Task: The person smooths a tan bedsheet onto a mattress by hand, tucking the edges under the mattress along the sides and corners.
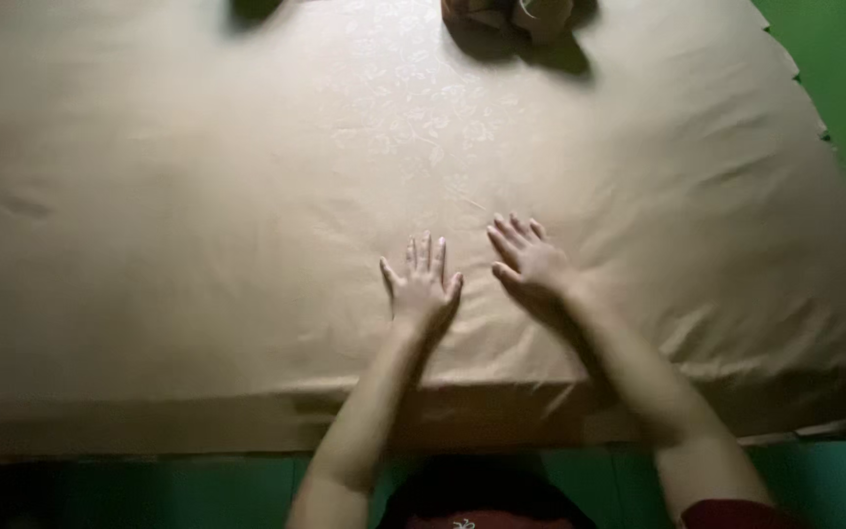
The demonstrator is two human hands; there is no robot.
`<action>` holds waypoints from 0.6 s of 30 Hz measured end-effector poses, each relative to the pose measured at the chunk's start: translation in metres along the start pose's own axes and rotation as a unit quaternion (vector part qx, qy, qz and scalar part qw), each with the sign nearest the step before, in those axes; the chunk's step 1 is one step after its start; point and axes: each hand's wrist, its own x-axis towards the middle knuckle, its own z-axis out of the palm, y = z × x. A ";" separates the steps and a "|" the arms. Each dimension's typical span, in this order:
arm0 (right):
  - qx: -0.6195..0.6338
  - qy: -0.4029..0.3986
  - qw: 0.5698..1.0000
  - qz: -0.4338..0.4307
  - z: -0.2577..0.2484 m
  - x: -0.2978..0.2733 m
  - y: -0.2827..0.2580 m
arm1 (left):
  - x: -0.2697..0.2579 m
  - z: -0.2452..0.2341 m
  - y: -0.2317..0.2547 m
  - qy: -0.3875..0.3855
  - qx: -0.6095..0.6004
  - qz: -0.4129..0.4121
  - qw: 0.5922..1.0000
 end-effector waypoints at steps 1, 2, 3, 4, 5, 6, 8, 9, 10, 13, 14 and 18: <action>-0.018 -0.035 0.999 0.011 0.006 -0.014 -0.005 | -0.006 0.011 0.001 0.011 0.012 -0.018 1.000; -0.039 -0.067 0.997 0.020 0.008 -0.022 -0.009 | -0.008 0.016 0.002 0.027 0.024 -0.036 0.999; -0.041 -0.063 0.997 0.021 0.008 -0.033 -0.015 | -0.008 0.018 0.004 0.031 0.025 -0.034 0.999; -0.036 -0.055 0.998 0.001 0.013 -0.054 -0.029 | -0.020 0.019 0.007 0.009 0.046 -0.034 0.998; -0.031 -0.046 0.998 -0.019 0.017 -0.072 -0.044 | -0.032 0.017 0.010 -0.012 0.067 -0.034 0.997; -0.032 -0.044 0.998 -0.017 0.020 -0.080 -0.054 | -0.040 0.010 0.014 -0.010 0.067 -0.032 0.997; -0.082 0.011 0.989 -0.123 0.023 -0.095 -0.067 | -0.063 -0.005 0.028 -0.105 0.041 0.005 0.994; -0.083 0.010 0.989 -0.120 0.022 -0.104 -0.066 | -0.075 -0.012 0.037 -0.106 0.041 0.008 0.993; -0.002 -0.034 0.991 -0.131 0.022 -0.116 -0.067 | -0.087 -0.019 0.043 -0.180 0.062 0.023 0.982; 0.164 -0.132 0.970 -0.125 0.020 -0.116 -0.047 | -0.098 -0.036 0.041 -0.316 0.066 0.087 0.942; 0.252 -0.186 0.943 -0.112 0.019 -0.115 -0.040 | -0.102 -0.036 0.036 -0.381 0.048 0.129 0.914; 0.158 -0.020 0.987 -0.022 -0.001 -0.056 0.000 | -0.012 -0.031 0.016 -0.152 0.042 0.048 0.986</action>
